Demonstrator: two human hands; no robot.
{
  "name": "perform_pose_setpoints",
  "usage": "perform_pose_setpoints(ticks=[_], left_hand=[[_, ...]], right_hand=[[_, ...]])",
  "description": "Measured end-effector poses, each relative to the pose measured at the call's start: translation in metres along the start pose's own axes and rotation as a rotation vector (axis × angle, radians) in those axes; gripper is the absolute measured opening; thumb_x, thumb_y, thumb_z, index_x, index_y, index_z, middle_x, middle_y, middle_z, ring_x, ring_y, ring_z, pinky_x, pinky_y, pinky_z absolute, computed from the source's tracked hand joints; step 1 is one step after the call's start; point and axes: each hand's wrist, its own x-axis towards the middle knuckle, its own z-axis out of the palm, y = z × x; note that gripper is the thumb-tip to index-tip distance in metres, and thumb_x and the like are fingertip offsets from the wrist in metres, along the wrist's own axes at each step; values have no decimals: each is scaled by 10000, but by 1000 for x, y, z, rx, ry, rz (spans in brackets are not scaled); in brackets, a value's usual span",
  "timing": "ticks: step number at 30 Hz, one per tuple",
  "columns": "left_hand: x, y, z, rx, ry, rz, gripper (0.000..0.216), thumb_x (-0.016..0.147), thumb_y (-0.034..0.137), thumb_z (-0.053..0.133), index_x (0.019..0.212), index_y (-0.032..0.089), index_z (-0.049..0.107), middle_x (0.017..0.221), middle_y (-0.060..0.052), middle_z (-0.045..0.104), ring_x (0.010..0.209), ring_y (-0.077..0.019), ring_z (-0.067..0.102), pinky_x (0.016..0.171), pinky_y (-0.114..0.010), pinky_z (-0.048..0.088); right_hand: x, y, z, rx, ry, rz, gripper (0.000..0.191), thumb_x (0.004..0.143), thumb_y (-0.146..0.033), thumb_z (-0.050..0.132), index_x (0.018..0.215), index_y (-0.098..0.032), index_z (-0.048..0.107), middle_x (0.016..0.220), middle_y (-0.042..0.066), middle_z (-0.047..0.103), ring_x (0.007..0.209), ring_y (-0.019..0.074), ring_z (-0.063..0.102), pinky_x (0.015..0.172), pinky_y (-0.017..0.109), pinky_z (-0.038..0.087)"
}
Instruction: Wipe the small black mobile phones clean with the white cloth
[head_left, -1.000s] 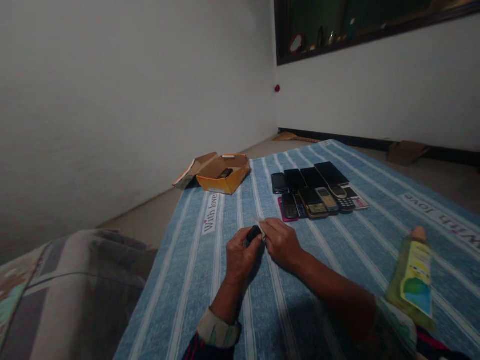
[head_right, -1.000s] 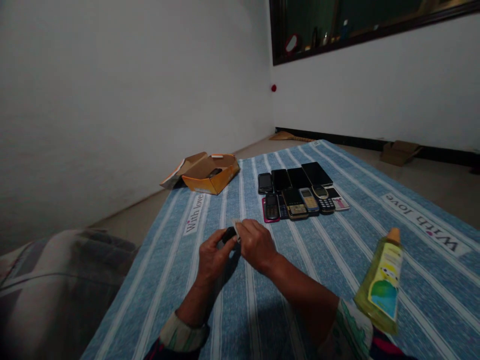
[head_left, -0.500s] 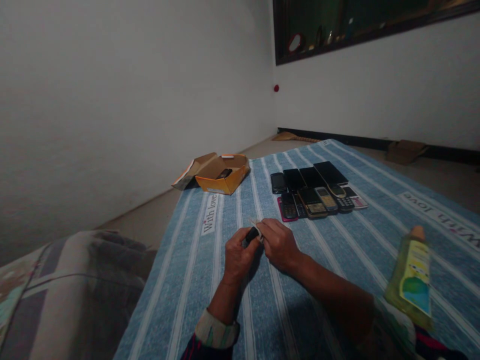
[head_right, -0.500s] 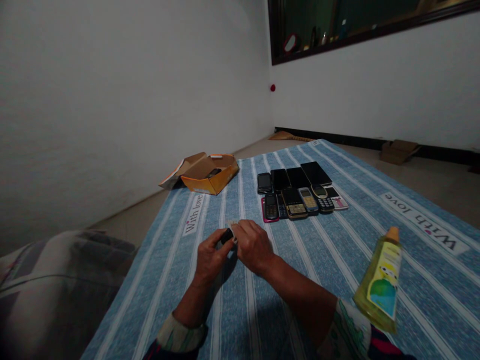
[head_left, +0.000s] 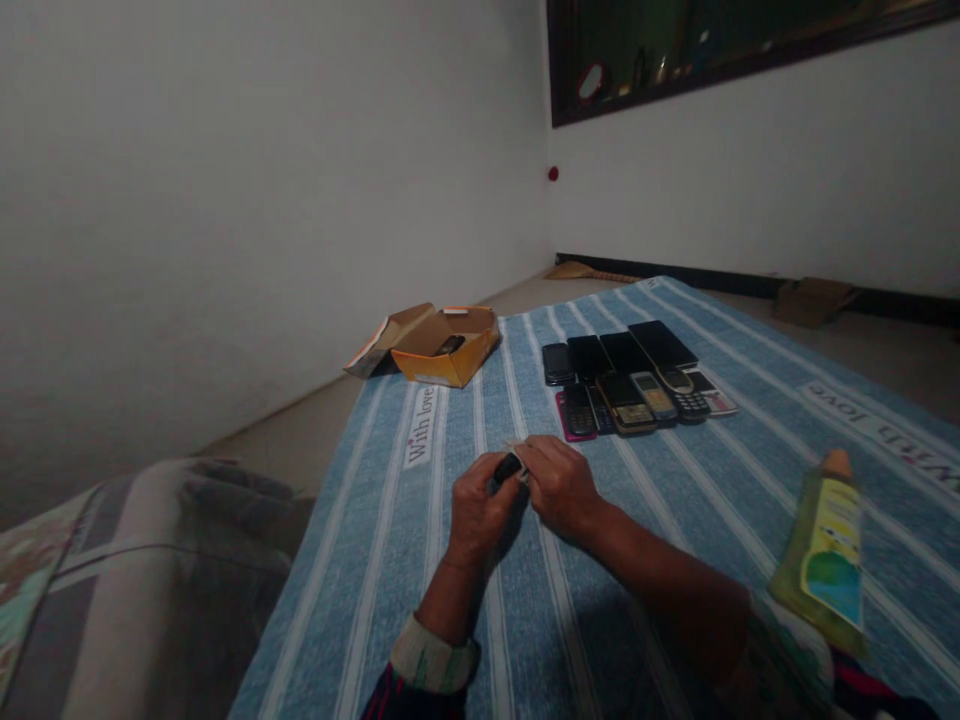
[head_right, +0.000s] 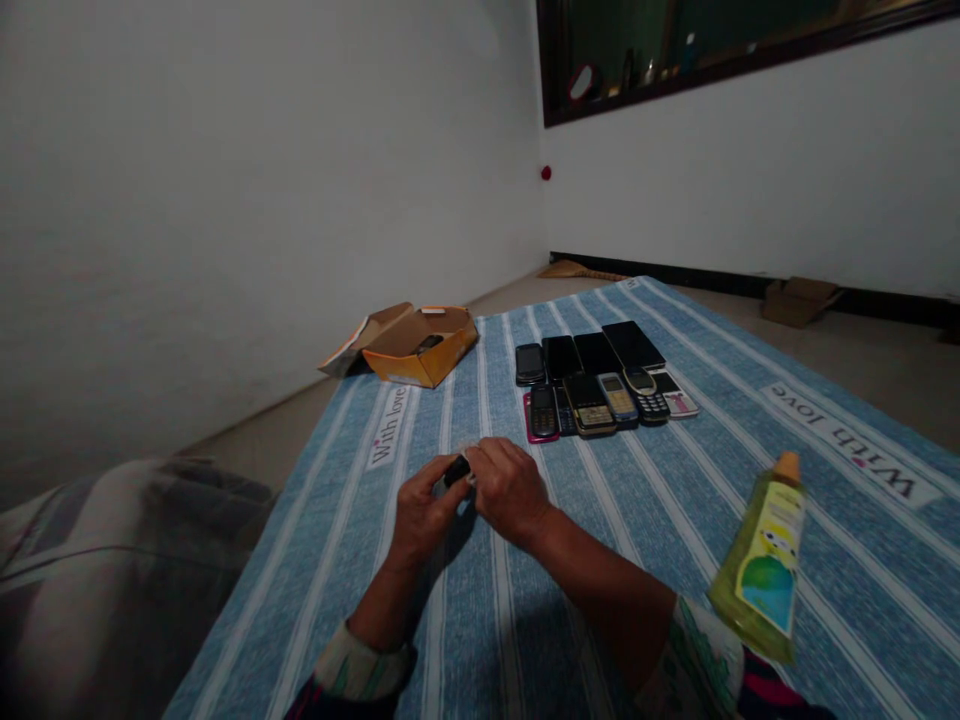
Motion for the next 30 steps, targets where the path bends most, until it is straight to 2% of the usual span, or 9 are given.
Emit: perform_pose_setpoints(ticks=[4,7,9,13,18,25,30], left_hand=[[0,-4,-1,1,-2,-7,156,776,301,643,845,185,721,800,-30,716,762,-179,652,764,-311,524],[-1,-8,0,-13,6,-26,181,766,316,667,872,186,735,825,-43,732,782,-196,664,782,-338,529],[-1,-9,-1,-29,19,-50,189,754,316,678,877,190,743,827,-45,737,782,-204,666,784,-351,529],[-1,-11,-3,-72,26,-108,190,730,312,690,865,196,756,813,-44,747,771,-210,668,769,-355,529],[0,-16,-7,-107,-22,-141,189,731,324,689,844,192,763,785,-48,752,750,-211,671,721,-341,530],[1,-14,-13,-86,-52,-145,196,742,333,684,838,182,763,779,-57,754,742,-218,671,717,-351,524],[1,-13,-11,-113,-47,-130,188,746,318,685,856,192,770,802,-53,758,764,-220,684,737,-353,540]], right_hand=[[0,9,0,-92,-140,149,190,844,-55,515,880,-163,667,858,84,636,830,210,564,754,299,436],[0,15,-2,-131,-265,275,207,845,-41,524,902,-165,680,886,88,648,829,202,595,721,283,438],[1,17,-4,-135,-303,321,236,860,-43,516,949,-175,690,904,85,657,844,197,612,715,273,444],[1,18,-3,-124,-300,313,298,858,-41,510,1035,-194,695,931,79,668,877,195,623,729,266,460],[0,20,-1,-101,-297,300,320,859,-37,495,1042,-200,700,931,81,668,852,192,619,715,269,465],[2,20,-3,-120,-331,302,276,864,-43,493,957,-191,706,937,78,673,848,191,629,691,267,453],[2,18,-4,-114,-296,281,262,848,-31,507,933,-184,702,949,84,669,862,197,621,716,273,459]])
